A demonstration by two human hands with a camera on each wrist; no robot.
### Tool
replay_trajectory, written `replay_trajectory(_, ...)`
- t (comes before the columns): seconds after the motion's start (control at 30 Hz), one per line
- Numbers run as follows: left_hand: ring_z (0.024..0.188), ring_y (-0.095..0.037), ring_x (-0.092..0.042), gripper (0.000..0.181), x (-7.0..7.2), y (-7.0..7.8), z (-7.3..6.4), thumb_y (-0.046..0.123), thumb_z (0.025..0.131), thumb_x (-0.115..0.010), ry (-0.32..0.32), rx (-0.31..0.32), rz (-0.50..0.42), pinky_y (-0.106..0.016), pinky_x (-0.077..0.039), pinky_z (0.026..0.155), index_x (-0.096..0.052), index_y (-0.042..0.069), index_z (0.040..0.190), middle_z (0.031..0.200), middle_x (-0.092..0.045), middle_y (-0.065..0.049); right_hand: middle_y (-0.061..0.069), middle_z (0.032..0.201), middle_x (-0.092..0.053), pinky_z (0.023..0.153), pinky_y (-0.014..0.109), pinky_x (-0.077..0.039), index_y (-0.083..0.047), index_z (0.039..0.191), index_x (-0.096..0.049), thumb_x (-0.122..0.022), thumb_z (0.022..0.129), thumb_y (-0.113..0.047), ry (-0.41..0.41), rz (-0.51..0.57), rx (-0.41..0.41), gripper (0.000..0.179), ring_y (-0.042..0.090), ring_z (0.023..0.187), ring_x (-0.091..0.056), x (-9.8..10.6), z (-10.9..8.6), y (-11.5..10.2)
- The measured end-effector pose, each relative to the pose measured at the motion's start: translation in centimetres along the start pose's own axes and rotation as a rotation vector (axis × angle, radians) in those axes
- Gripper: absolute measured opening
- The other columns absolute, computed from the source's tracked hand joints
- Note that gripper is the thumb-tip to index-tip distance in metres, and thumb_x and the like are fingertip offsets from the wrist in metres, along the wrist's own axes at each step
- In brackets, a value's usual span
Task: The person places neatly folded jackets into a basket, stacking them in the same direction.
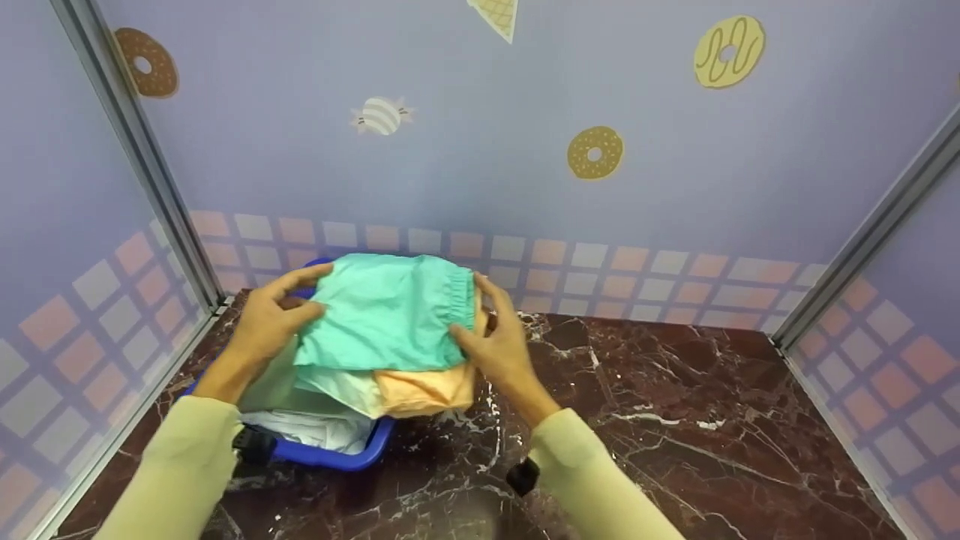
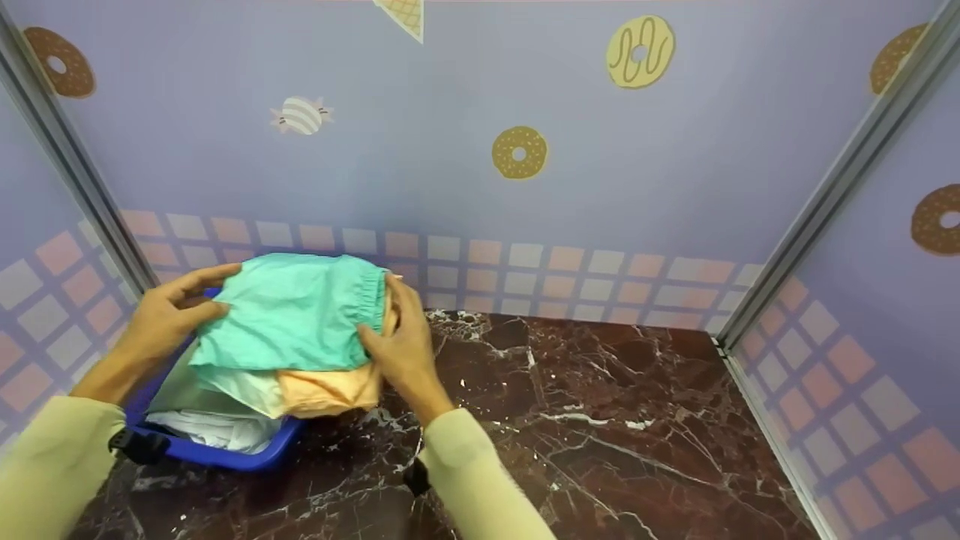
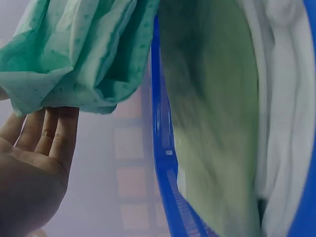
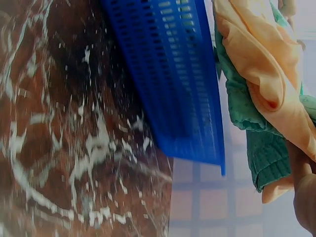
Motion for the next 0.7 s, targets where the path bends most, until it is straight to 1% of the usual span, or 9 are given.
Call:
replay_trajectory(0.07, 0.087, -0.018, -0.060, 0.053, 0.9, -0.2, 0.0, 0.000, 0.087, -0.064, 0.005, 0.000, 0.031, -0.024, -0.053, 0.066, -0.055, 0.011, 0.138, 0.122, -0.055, -0.014, 0.002, 0.143, -0.041, 0.069, 0.038, -0.057, -0.029, 0.147, -0.038, -0.073, 0.080, 0.000, 0.017, -0.024, 0.001, 0.082, 0.026, 0.097, -0.063, -0.8, 0.0, 0.0)
replay_trajectory(0.1, 0.088, -0.018, -0.060, 0.052, 1.3, -0.3, 0.0, 0.001, 0.087, -0.064, 0.008, -0.002, 0.046, -0.023, -0.053, 0.066, -0.055, 0.011, 0.137, 0.122, -0.055, -0.013, 0.001, 0.142, -0.041, 0.069, 0.036, -0.057, -0.028, 0.147, -0.038, -0.074, 0.079, -0.001, 0.026, -0.043, 0.004, 0.081, 0.025, 0.097, -0.062, -1.3, 0.0, 0.0)
replay_trajectory(0.17, 0.088, -0.016, -0.062, 0.050, 2.1, -0.5, 0.0, 0.001, 0.087, -0.064, 0.020, -0.018, 0.069, -0.022, -0.052, 0.067, -0.056, 0.010, 0.136, 0.122, -0.056, -0.012, -0.003, 0.141, -0.043, 0.072, 0.033, -0.056, -0.027, 0.147, -0.038, -0.074, 0.079, -0.003, 0.043, -0.075, 0.008, 0.081, 0.021, 0.100, -0.060, -2.1, -0.1, -0.1)
replay_trajectory(0.27, 0.087, -0.014, -0.063, 0.048, 3.3, -0.9, -0.1, 0.000, 0.087, -0.064, 0.051, -0.049, 0.089, -0.021, -0.052, 0.068, -0.059, 0.008, 0.134, 0.119, -0.061, -0.008, -0.006, 0.137, -0.045, 0.078, 0.029, -0.054, -0.025, 0.148, -0.038, -0.074, 0.079, -0.004, 0.063, -0.117, 0.010, 0.081, 0.016, 0.104, -0.057, -3.4, -0.1, 0.0)
replay_trajectory(0.37, 0.088, -0.012, -0.063, 0.045, 4.4, -1.6, -0.3, 0.002, 0.087, -0.065, 0.076, -0.063, 0.111, -0.020, -0.051, 0.070, -0.060, 0.007, 0.132, 0.115, -0.066, -0.003, -0.007, 0.135, -0.047, 0.085, 0.025, -0.051, -0.022, 0.148, -0.038, -0.074, 0.078, -0.004, 0.077, -0.137, 0.003, 0.080, 0.012, 0.108, -0.054, -4.7, -0.2, 0.3)
replay_trajectory(0.47, 0.091, -0.009, -0.062, 0.045, 5.3, -2.7, -0.8, 0.004, 0.088, -0.065, 0.082, -0.037, 0.147, -0.017, -0.050, 0.074, -0.060, 0.007, 0.132, 0.113, -0.067, 0.001, -0.007, 0.135, -0.047, 0.088, 0.022, -0.048, -0.021, 0.147, -0.039, -0.075, 0.077, -0.004, 0.081, -0.145, -0.037, 0.080, 0.011, 0.112, -0.052, -5.9, -0.4, 1.0)
replay_trajectory(0.57, 0.096, -0.006, -0.061, 0.044, 6.1, -3.9, -1.4, 0.006, 0.089, -0.065, 0.077, 0.017, 0.179, -0.015, -0.048, 0.076, -0.060, 0.007, 0.133, 0.116, -0.066, 0.002, -0.006, 0.137, -0.047, 0.085, 0.021, -0.049, -0.019, 0.147, -0.040, -0.075, 0.077, -0.003, 0.073, -0.144, -0.073, 0.079, 0.012, 0.113, -0.052, -7.1, -0.7, 1.7)
replay_trajectory(0.63, 0.100, -0.004, -0.059, 0.045, 6.5, -4.6, -1.8, 0.007, 0.090, -0.064, 0.074, 0.051, 0.190, -0.014, -0.047, 0.078, -0.059, 0.009, 0.134, 0.121, -0.064, 0.000, -0.004, 0.137, -0.047, 0.083, 0.022, -0.050, -0.018, 0.146, -0.041, -0.075, 0.077, -0.003, 0.067, -0.149, -0.074, 0.079, 0.012, 0.111, -0.053, -7.8, -0.8, 2.0)
replay_trajectory(0.7, 0.105, -0.002, -0.057, 0.045, 6.9, -5.0, -2.1, 0.009, 0.090, -0.064, 0.073, 0.081, 0.193, -0.014, -0.046, 0.080, -0.059, 0.011, 0.135, 0.127, -0.062, -0.002, -0.002, 0.134, -0.049, 0.082, 0.023, -0.051, -0.015, 0.145, -0.042, -0.076, 0.077, -0.003, 0.064, -0.165, -0.050, 0.077, 0.014, 0.108, -0.055, -8.3, -0.8, 2.0)
Point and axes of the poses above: each hand's wrist, its own z-axis towards the middle knuckle, its own x-axis out of the back of the hand, y = z × x, the point moved 7 cm from there along z, towards the middle knuckle
